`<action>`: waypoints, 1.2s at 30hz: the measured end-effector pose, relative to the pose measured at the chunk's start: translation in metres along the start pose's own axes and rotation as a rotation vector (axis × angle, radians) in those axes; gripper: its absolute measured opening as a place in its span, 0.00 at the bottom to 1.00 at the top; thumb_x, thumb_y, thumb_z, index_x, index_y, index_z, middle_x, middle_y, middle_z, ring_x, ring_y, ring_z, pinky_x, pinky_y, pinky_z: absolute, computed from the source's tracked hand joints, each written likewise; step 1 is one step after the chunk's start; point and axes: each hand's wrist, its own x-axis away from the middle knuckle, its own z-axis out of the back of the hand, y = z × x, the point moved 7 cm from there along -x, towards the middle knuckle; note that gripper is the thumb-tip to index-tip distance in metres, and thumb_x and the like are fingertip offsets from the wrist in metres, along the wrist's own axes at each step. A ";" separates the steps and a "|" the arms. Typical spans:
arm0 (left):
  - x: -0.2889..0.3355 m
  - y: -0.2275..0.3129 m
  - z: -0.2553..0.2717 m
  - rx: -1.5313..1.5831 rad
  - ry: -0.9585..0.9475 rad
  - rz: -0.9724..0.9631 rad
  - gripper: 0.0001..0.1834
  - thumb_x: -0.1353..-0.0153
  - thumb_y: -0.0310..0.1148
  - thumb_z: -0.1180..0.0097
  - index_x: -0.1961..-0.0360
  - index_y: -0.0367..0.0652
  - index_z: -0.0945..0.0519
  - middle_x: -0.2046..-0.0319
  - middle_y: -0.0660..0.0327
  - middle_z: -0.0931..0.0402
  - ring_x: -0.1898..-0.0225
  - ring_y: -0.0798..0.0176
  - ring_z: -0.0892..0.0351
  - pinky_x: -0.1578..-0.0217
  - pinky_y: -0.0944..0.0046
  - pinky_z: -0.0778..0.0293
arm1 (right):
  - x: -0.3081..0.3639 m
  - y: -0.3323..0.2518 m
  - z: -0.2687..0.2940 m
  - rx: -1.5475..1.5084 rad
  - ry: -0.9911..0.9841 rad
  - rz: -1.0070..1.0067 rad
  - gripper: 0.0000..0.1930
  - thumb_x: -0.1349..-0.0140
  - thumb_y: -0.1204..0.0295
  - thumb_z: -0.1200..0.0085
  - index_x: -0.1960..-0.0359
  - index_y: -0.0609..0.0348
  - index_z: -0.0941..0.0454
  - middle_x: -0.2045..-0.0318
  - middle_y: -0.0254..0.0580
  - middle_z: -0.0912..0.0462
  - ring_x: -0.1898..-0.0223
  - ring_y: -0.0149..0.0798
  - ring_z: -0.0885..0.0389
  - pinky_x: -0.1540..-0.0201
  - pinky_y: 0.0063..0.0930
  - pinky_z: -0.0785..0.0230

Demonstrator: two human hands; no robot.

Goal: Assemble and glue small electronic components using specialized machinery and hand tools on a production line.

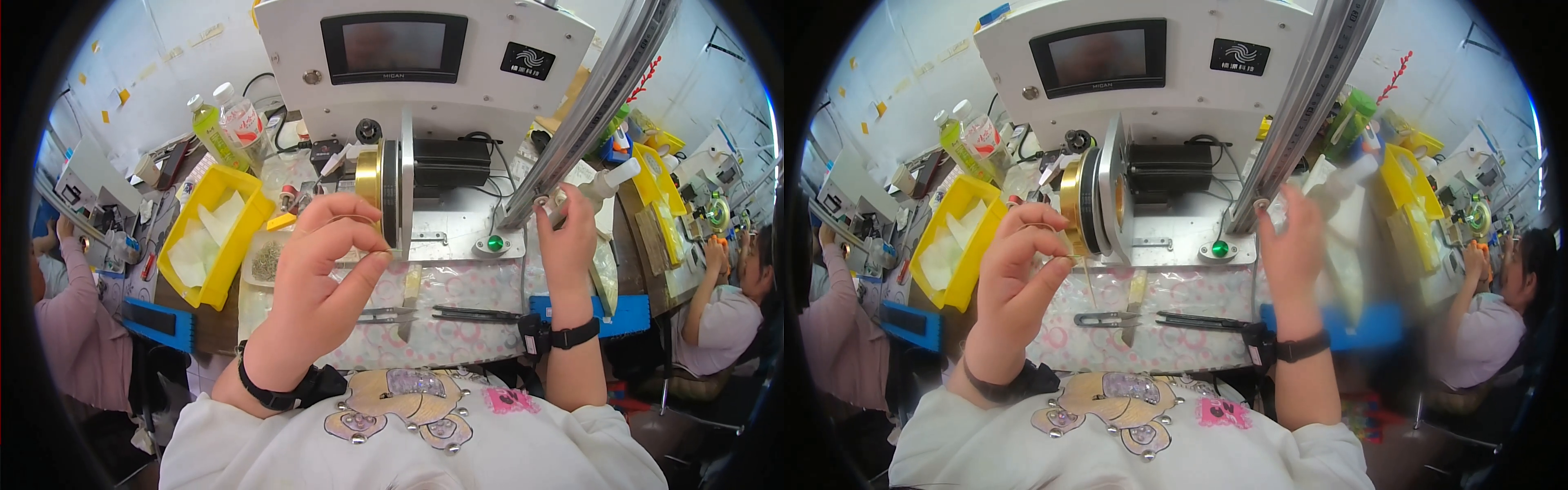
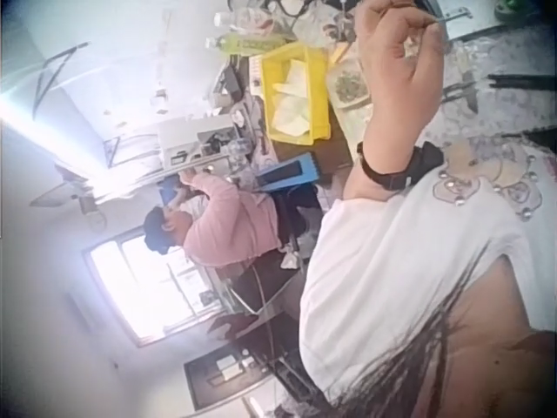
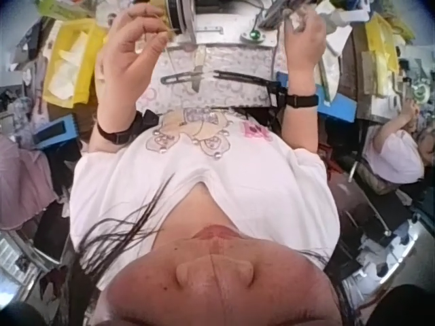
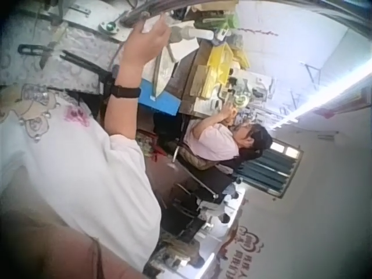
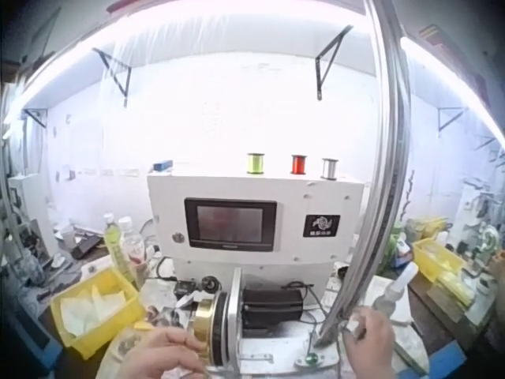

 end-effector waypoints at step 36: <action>0.038 0.012 0.032 -0.050 0.045 -0.193 0.37 0.45 0.35 0.42 0.37 0.38 0.44 0.49 0.50 0.32 0.48 0.51 0.31 0.49 0.56 0.36 | -0.163 -0.187 0.217 -0.671 0.035 0.494 0.03 0.39 0.76 0.52 0.70 0.60 0.29 0.79 0.30 0.31 0.75 0.23 0.36 0.71 0.19 0.39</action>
